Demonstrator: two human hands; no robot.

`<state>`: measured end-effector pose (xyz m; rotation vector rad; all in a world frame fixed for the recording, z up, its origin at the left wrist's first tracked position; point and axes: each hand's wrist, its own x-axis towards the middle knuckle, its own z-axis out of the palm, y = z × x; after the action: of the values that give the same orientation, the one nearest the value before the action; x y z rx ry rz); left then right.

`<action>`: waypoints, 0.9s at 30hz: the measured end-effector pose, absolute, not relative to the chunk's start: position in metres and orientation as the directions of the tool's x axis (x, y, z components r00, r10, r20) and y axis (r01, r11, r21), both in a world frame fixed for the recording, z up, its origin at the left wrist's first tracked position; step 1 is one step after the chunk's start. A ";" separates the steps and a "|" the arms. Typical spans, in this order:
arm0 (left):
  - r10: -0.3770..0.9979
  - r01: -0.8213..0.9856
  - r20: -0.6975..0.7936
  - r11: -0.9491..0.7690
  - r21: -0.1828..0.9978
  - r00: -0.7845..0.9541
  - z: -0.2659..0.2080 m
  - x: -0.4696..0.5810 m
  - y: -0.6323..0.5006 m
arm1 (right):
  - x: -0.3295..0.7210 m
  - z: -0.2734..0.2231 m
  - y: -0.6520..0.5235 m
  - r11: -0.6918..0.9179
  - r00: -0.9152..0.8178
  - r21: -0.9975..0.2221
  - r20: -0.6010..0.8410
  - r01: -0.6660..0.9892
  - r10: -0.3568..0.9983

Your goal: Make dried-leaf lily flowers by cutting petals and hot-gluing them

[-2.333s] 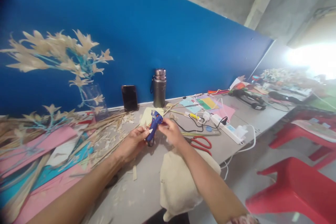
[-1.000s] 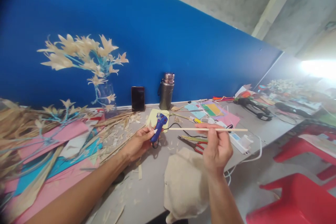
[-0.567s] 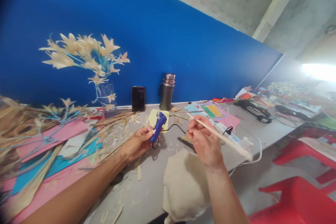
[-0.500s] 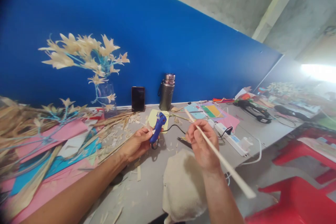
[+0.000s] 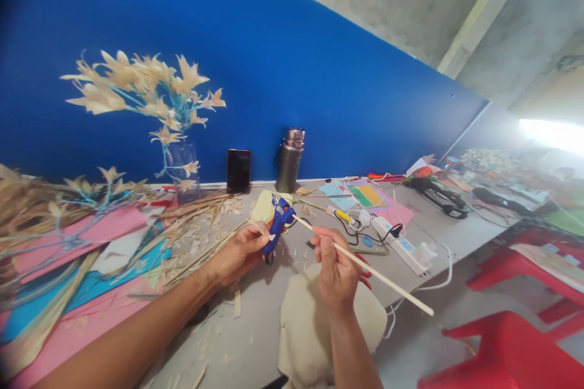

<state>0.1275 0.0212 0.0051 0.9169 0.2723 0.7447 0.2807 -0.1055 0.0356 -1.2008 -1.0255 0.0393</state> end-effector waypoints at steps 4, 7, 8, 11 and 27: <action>0.702 -0.448 0.107 0.322 0.834 0.704 0.004 0.128 0.020 | 0.282 0.030 -0.105 0.401 0.638 -0.827 0.560 0.394 0.529; 0.714 -0.433 0.126 0.265 0.862 0.688 0.005 0.129 0.019 | 0.283 0.023 -0.106 0.461 0.672 -0.840 0.518 0.285 0.529; 0.720 -0.431 0.133 0.247 0.868 0.681 0.005 0.129 0.019 | 0.283 0.021 -0.106 0.474 0.683 -0.840 0.509 0.263 0.524; 0.727 -0.426 0.147 0.215 0.879 0.670 0.004 0.130 0.018 | 0.283 0.016 -0.107 0.497 0.708 -0.837 0.493 0.228 0.506; 0.717 -0.323 0.168 0.083 0.943 0.676 0.012 0.130 0.009 | 0.277 0.005 -0.101 0.460 0.762 -0.869 0.421 0.183 0.493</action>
<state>0.1300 0.0094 0.0115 1.2649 0.3824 0.8051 0.2765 -0.1013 0.0049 -1.0996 -0.7133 0.2117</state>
